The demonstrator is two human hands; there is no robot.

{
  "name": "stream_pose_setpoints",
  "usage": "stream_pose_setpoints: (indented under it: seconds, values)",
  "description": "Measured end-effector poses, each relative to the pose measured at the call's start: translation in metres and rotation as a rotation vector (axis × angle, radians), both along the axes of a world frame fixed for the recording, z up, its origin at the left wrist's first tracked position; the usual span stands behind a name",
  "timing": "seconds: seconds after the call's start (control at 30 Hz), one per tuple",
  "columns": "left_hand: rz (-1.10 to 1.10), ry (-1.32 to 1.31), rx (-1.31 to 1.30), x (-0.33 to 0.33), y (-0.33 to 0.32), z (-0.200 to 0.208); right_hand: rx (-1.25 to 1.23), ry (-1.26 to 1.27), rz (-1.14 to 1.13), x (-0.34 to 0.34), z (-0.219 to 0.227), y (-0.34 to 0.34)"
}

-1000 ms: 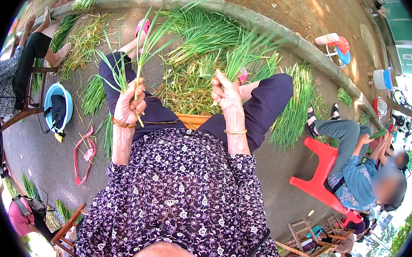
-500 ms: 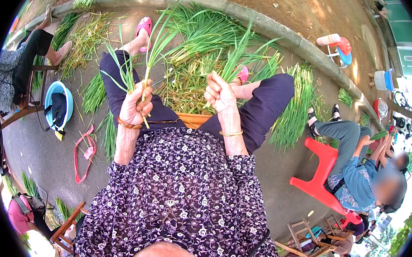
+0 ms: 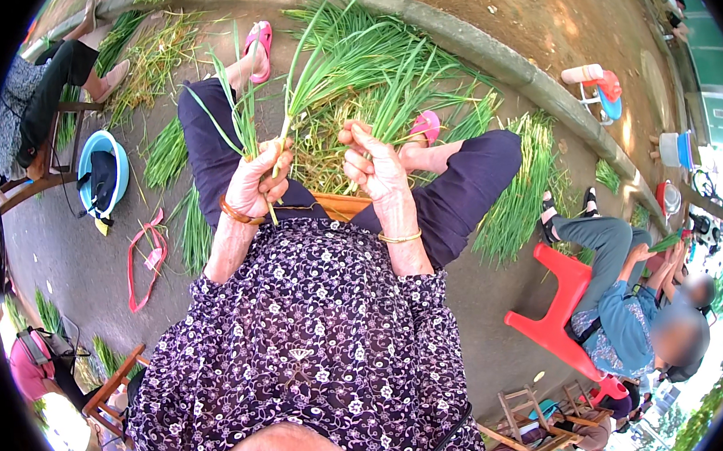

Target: The person sorts through a bundle of green onion stalks by hand, peeling off outer layers and placing the stalks on the ground.

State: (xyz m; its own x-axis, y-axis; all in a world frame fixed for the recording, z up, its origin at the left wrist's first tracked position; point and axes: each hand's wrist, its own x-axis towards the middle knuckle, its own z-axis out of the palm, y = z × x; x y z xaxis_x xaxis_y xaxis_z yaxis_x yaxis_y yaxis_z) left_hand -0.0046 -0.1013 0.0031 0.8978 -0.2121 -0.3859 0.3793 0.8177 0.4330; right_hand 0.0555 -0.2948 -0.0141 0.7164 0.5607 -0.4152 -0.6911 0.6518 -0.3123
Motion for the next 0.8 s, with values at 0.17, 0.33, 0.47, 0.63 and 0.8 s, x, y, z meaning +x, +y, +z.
stream_pose_setpoints:
  seconds: [0.17,0.33,0.47,0.63,0.8]
  values:
    - [-0.061,0.016,0.039,-0.003,-0.010,0.004,-0.193,-0.101,0.079,0.000,0.023,0.013]
    - [-0.133,0.076,0.062,-0.006,-0.017,0.008,-0.087,-0.087,0.068,0.005,0.031,0.021]
    - [-0.167,0.074,0.052,-0.008,-0.020,0.008,-0.208,-0.152,-0.009,0.006,0.032,0.022]
    - [-0.150,0.063,0.070,-0.006,-0.021,0.010,-0.358,-0.171,-0.083,0.008,0.034,0.022]
    - [-0.040,0.058,0.205,-0.003,-0.018,0.006,-0.526,-0.229,-0.153,0.007,0.039,0.023]
